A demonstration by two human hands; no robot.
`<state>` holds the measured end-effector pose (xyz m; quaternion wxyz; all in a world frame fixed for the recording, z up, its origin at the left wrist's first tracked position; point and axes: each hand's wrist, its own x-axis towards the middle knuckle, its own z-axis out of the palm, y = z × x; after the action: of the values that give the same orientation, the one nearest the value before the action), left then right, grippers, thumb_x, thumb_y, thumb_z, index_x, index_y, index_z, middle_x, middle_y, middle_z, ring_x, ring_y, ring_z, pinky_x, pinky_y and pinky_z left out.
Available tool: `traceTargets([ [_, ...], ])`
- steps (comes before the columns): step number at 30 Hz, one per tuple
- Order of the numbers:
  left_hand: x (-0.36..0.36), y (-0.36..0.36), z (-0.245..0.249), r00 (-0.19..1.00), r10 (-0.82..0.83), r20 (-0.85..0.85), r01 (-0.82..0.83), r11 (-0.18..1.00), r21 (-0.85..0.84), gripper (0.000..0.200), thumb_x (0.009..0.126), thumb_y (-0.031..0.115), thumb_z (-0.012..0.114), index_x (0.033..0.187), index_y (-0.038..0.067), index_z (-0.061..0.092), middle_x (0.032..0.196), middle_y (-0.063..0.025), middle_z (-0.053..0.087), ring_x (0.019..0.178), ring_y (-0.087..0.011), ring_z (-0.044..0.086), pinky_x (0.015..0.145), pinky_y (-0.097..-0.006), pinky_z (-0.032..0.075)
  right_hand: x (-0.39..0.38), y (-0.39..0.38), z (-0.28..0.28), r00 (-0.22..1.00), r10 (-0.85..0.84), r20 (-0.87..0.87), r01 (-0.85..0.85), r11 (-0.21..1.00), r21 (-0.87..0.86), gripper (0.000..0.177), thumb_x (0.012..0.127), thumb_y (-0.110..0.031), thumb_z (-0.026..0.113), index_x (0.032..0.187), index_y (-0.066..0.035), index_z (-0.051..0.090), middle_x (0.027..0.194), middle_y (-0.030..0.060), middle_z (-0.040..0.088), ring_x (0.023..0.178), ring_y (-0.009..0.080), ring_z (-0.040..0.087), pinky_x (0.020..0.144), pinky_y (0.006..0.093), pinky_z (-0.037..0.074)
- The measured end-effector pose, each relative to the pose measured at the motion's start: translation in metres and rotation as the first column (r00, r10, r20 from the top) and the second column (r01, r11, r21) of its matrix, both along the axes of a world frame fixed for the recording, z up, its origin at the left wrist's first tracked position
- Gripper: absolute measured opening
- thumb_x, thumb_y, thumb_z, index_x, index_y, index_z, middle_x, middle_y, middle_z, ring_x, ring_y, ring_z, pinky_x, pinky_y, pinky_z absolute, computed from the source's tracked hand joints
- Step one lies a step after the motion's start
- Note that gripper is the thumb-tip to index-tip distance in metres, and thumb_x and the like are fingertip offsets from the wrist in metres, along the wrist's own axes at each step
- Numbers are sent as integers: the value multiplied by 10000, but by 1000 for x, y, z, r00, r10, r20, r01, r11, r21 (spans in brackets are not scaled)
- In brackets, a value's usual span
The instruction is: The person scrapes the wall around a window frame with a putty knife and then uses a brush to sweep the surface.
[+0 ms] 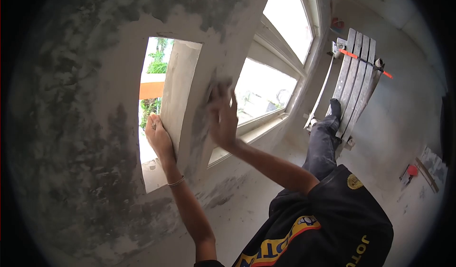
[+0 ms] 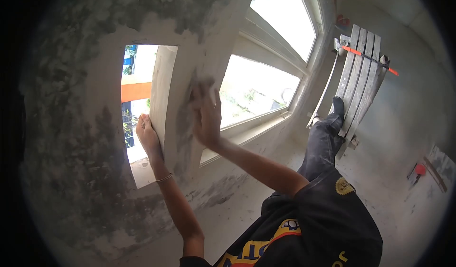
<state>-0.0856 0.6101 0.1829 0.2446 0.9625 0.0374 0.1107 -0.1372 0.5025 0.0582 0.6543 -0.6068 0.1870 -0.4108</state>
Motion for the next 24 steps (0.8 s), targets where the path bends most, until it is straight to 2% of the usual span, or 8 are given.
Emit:
traceTargets([
  [4,-3,-4,2,1000,-27,0,27,998,-53,335,1027,212,413,836,-36,534,676,-86,486,656,-162,390,643,-336,374,-54,45,-27,921,365,138,-352,929,-111,128,910,-4,539,810,-81,519,1211,211,637,1305,367,481,1155,580,93],
  [9,2,4,0,1000,2,-27,-2,1000,26,327,1025,204,413,851,-42,540,685,-89,494,661,-157,393,643,-332,375,26,-40,4,997,31,75,-26,997,-71,43,922,-5,534,902,-43,540,1047,168,687,1272,365,516,1156,562,135],
  [11,-1,-3,1,1000,-6,9,6,1000,11,317,1019,199,420,862,-48,542,696,-88,506,666,-153,402,639,-329,372,30,-49,35,970,178,163,-225,912,344,31,924,1,517,918,-18,541,1002,157,668,1257,382,523,1149,570,160],
  [12,-4,-4,2,1000,6,4,-6,1000,18,317,1019,199,420,862,-48,542,696,-88,506,666,-153,402,639,-329,372,22,-32,32,979,28,200,-28,1000,-3,70,895,19,527,885,-44,556,1080,173,658,1266,375,514,1147,583,170],
  [15,-2,-5,6,999,6,-42,-5,1000,24,310,1006,199,440,907,-68,561,770,-153,581,699,-211,465,697,-350,407,-27,22,-19,930,272,249,-217,950,-226,114,853,41,543,868,-65,583,1179,149,641,1311,340,475,1150,602,155],
  [18,-3,-9,6,999,34,0,-34,999,35,311,1001,205,449,1006,-73,590,888,-212,638,777,-263,558,766,-364,435,-38,6,-48,860,507,-62,-441,674,-592,244,796,14,571,980,-117,664,1289,43,607,1356,237,430,1138,656,104],
  [21,-7,-16,7,995,95,0,-95,993,65,358,1006,240,435,1128,-61,584,1013,-250,651,919,-322,617,839,-388,442,13,-44,-27,988,103,115,-83,983,-163,292,846,80,523,1115,-12,586,1156,209,643,790,285,634,1149,585,106],
  [24,-9,-19,11,993,115,-22,-114,991,67,395,1009,270,421,1180,-52,572,1094,-255,643,1010,-353,610,889,-398,432,30,-45,11,963,61,264,-71,997,26,175,813,74,520,930,-33,596,1063,176,658,993,339,629,1133,608,150],
])
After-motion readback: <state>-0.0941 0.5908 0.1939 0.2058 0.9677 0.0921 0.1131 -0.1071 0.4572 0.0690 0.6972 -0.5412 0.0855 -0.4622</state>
